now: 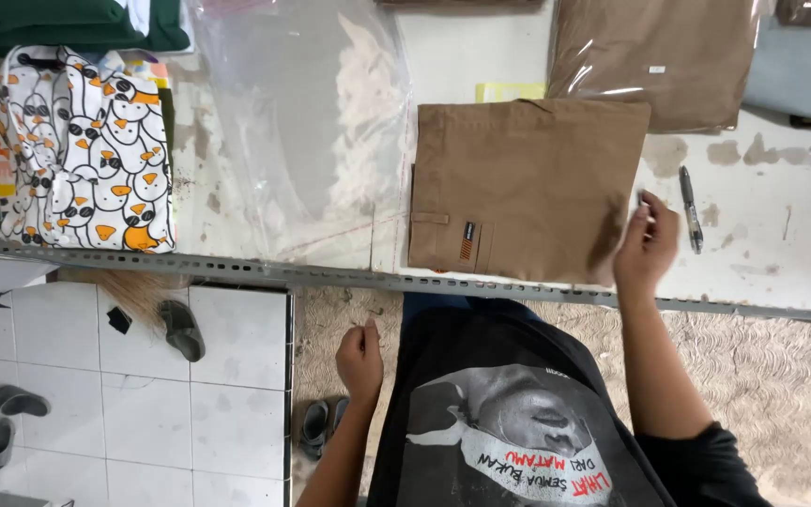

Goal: Folding brown trousers and placing them into clear plastic bags for final packaging.

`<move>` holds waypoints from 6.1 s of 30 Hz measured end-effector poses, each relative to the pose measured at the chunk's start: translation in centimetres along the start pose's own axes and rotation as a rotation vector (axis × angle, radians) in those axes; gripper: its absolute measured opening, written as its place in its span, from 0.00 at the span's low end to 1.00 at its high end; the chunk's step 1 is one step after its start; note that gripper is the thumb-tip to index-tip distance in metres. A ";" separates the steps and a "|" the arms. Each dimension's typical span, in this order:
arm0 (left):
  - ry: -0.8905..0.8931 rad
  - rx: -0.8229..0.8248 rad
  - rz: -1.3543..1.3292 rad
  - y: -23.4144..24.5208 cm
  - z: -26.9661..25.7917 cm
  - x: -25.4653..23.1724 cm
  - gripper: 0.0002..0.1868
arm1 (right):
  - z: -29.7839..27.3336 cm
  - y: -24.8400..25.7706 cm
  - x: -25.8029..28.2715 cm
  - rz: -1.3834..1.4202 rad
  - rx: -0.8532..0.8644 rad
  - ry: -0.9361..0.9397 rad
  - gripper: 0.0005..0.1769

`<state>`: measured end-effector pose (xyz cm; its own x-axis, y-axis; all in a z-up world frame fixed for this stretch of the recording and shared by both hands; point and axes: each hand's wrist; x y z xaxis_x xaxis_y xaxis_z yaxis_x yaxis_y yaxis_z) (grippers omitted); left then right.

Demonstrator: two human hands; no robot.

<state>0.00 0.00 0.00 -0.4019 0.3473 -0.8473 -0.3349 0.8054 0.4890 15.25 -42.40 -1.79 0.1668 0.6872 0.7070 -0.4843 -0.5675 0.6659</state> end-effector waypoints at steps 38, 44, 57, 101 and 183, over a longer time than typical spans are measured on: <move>0.486 0.574 -0.449 -6.3 9.8 -16.6 0.45 | 3.8 1.1 1.9 0.700 0.593 -0.678 0.35; 0.416 0.547 -0.922 -3.7 8.9 -17.4 0.39 | 4.4 4.1 -1.0 1.016 0.515 -0.523 0.28; 0.636 0.604 -0.773 -7.3 8.1 -15.0 0.49 | 3.5 2.4 4.5 -0.106 0.589 -0.457 0.40; -0.211 0.357 -0.231 -4.7 17.1 -9.9 0.20 | 12.3 1.2 0.4 -0.267 0.774 -0.051 0.36; -0.546 0.153 0.291 -10.0 10.6 -9.7 0.09 | -7.6 -8.7 10.1 -0.795 0.434 1.153 0.09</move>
<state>16.26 -6.34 1.14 0.0475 0.7248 -0.6874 -0.1359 0.6864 0.7144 14.61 -27.06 -2.31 -0.6044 0.7332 -0.3117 -0.2689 0.1805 0.9461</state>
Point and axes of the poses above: each hand's wrist, its own z-axis towards the middle knuckle, its own y-axis out of the back of the hand, x = y × z, and after that the axes turned 10 degrees about -z, right-handed
